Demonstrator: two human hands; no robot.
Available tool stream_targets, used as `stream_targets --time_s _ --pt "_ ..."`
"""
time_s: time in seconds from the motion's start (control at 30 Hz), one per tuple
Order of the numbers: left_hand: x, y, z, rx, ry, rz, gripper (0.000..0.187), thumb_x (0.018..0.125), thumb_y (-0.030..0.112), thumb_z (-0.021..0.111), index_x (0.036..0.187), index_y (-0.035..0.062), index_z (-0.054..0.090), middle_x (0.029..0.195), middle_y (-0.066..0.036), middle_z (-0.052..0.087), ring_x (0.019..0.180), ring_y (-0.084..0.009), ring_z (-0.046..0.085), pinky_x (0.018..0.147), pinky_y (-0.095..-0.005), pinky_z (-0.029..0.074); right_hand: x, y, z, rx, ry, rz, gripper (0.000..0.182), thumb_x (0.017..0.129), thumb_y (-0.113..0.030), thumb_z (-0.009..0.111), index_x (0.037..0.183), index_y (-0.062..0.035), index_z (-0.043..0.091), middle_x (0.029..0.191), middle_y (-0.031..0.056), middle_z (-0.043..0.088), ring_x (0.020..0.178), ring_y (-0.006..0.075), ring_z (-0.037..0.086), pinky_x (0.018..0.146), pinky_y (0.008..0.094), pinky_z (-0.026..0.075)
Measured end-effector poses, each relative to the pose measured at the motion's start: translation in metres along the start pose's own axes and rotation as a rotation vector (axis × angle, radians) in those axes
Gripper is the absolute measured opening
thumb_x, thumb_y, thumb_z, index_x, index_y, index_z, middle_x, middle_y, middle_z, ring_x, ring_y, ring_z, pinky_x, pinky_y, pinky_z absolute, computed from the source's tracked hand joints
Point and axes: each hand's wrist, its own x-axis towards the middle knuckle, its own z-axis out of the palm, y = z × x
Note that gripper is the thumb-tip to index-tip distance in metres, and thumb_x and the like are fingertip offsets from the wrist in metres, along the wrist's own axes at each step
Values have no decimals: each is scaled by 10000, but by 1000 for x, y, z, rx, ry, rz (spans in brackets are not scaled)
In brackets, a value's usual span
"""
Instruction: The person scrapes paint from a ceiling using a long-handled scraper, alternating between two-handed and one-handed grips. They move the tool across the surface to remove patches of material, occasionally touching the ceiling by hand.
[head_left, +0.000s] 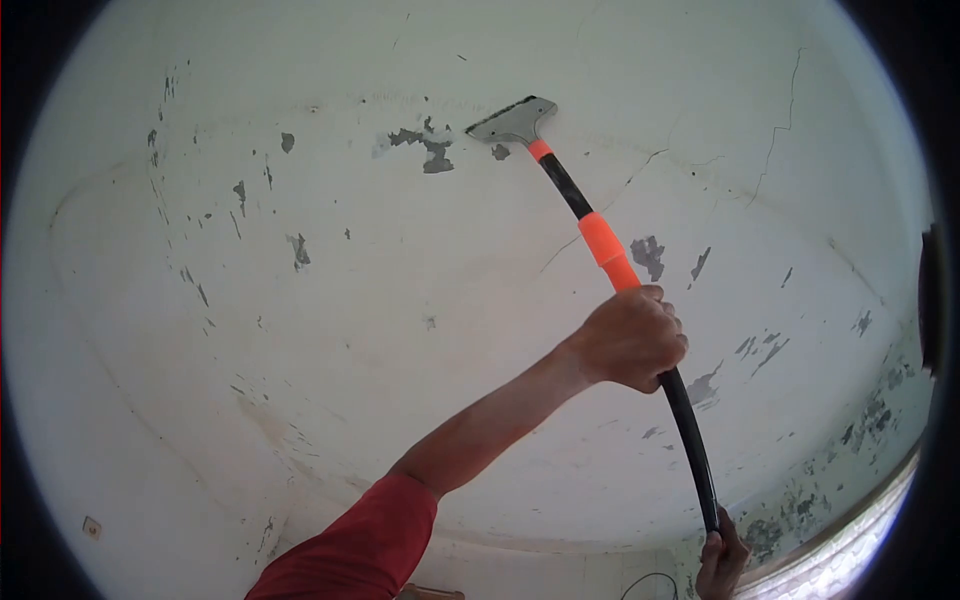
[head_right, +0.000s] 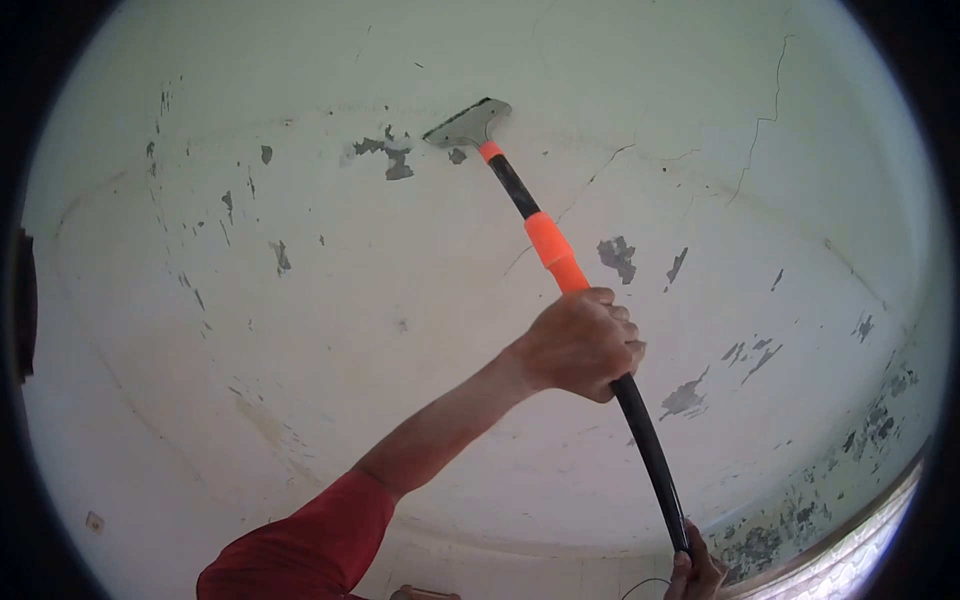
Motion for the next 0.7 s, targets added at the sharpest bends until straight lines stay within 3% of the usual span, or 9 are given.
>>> stream_targets --time_s 0.03,0.07,0.1,0.27,0.4,0.47,0.63,0.67,0.7 --pt "-2 -4 -10 28 -121 -41 143 687 183 660 592 164 556 601 3 586 674 -190 633 715 -334 476 7 -24 1 18 28 -20 403 1067 -332 593 1278 -5 700 603 -45 392 553 64 344 489 303 260" --pt "-2 -3 -8 33 -123 -49 143 687 183 660 592 164 556 601 3 586 674 -190 633 715 -334 476 13 -39 1 33 53 -44 396 1066 -320 597 1270 4 700 595 -46 386 544 63 336 482 303 252" --pt "0 2 -1 -7 -61 -21 142 675 187 661 588 164 552 607 0 591 674 -194 633 713 -337 475 1 8 -6 16 -9 -62 399 1067 -318 594 1253 16 707 580 -43 374 519 64 311 466 307 233" --pt "-9 -7 -7 -18 34 -15 132 626 187 669 582 167 546 609 -13 589 655 -218 625 713 -356 465 8 -47 3 73 82 -91 394 1062 -330 608 1150 35 728 558 -42 363 505 64 286 459 314 215" --pt "-11 -12 -32 -18 -40 -87 126 606 173 669 577 164 546 592 -15 580 634 -229 617 694 -358 458 11 -74 -6 -32 99 -42 383 1059 -336 617 1042 31 725 559 -50 365 508 66 289 459 308 217" --pt "-10 3 -16 -2 11 -58 132 606 172 668 568 165 542 585 -13 574 634 -223 618 692 -355 458 -8 -43 -23 -34 70 20 369 1058 -334 621 1105 15 729 576 -59 368 522 72 294 465 306 219" --pt "-23 0 -22 -42 -35 -88 154 621 183 687 569 162 544 586 -2 572 636 -207 609 701 -350 463 -3 -71 -2 45 68 0 368 1062 -336 610 1090 15 717 586 -41 364 539 83 298 479 325 238" --pt "-25 -4 -27 -42 -54 -105 155 624 189 690 571 161 547 590 1 574 642 -204 611 707 -351 466 -3 -62 -2 -81 28 -103 369 1062 -330 610 1169 5 719 585 -29 367 538 90 300 479 335 239" --pt "-26 -3 -29 -18 -101 -116 148 618 193 691 575 163 553 597 3 578 650 -202 612 714 -355 468 -5 -69 -5 -115 4 -41 371 1061 -328 610 1201 -1 716 586 -23 382 536 91 310 478 330 247"
